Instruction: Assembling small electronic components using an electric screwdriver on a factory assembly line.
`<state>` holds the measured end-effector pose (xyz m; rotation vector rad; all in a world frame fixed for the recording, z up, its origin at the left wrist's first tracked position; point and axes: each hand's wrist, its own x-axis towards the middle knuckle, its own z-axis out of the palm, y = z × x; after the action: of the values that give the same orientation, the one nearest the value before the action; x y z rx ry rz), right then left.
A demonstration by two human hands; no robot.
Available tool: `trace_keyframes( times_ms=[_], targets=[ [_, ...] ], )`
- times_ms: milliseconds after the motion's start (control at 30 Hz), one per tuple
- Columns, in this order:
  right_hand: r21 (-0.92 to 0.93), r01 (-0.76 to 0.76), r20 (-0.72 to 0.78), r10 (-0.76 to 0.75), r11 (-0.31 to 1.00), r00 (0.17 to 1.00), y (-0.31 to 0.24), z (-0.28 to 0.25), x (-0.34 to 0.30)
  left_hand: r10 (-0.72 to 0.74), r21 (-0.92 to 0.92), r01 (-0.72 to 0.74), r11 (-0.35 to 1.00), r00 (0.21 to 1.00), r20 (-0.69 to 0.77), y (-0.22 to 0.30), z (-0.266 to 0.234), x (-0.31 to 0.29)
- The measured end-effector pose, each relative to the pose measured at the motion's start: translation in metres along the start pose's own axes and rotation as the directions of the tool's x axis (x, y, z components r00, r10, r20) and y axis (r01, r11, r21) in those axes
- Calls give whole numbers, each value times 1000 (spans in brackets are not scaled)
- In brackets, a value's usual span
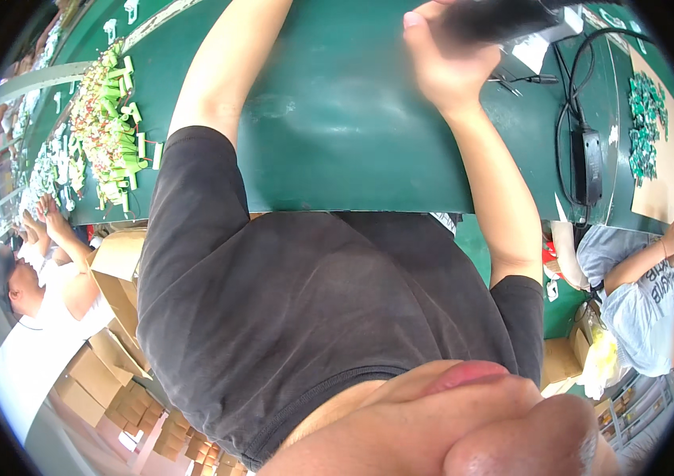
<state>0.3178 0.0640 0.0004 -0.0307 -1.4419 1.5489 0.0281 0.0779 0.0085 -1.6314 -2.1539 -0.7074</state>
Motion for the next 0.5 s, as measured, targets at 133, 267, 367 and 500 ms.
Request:
trace_keyframes(
  times_ms=[133,267,367,500],
  targets=[
    [12,-6,-7,6,1000,1000,2,2,1,-111,-90,109,990,994,-20,-4,7,-4],
    [-31,-5,-33,4,1000,999,-19,-4,11,-41,-273,45,961,999,22,19,-13,-16],
    [46,157,-58,-154,987,986,-41,-11,35,101,-262,-82,962,993,61,77,-68,-56],
    [-4,333,-55,-333,943,941,-90,-38,65,362,-391,-302,870,928,90,124,-71,-124]
  ],
)
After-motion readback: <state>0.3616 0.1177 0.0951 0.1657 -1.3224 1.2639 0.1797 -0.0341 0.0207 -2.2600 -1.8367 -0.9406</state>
